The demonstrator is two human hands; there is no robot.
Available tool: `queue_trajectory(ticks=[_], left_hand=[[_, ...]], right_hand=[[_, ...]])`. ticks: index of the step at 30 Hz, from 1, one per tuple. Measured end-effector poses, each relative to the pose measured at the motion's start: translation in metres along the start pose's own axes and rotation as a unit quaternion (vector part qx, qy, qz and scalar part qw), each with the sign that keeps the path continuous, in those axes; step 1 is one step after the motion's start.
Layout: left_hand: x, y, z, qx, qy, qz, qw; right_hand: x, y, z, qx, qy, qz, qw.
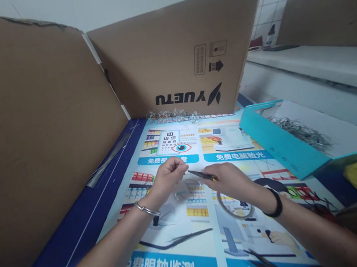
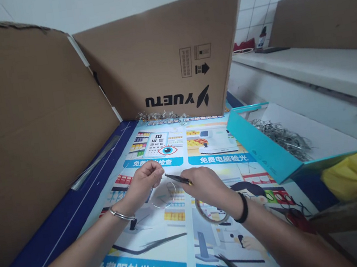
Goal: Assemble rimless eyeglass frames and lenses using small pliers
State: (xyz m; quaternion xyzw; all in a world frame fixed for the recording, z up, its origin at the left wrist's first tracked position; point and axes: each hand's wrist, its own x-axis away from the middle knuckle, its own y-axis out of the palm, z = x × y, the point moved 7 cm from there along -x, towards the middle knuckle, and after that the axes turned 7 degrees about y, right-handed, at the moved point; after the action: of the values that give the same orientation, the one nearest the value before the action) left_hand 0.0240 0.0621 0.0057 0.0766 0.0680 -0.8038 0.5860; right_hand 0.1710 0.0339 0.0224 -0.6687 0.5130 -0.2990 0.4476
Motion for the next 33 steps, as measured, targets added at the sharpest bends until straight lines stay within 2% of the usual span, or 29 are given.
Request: queue_trajectory(ticks=[7, 13, 20, 23, 27, 33], left_hand=[[0.002, -0.005, 0.01, -0.081, 0.035, 0.044, 0.995], [0.002, -0.006, 0.008, -0.102, 0.039, 0.045, 0.993], [0.001, -0.01, 0.012, -0.161, 0.085, 0.043, 0.982], [-0.001, -0.011, 0.011, -0.171, 0.091, 0.032, 0.98], [-0.002, -0.007, 0.009, -0.165, 0.084, -0.013, 0.983], [-0.001, -0.006, 0.018, -0.188, 0.125, -0.031, 0.974]], right_hand=[[0.002, 0.002, -0.004, -0.035, 0.001, -0.017, 0.999], [0.002, 0.004, -0.003, -0.05, -0.004, -0.018, 0.999], [0.0, 0.005, -0.001, -0.08, 0.004, -0.034, 0.996], [0.0, 0.004, 0.0, -0.092, 0.004, -0.03, 0.995], [0.0, 0.004, 0.002, -0.107, 0.007, -0.026, 0.994], [0.0, 0.003, 0.001, -0.102, -0.008, -0.023, 0.994]])
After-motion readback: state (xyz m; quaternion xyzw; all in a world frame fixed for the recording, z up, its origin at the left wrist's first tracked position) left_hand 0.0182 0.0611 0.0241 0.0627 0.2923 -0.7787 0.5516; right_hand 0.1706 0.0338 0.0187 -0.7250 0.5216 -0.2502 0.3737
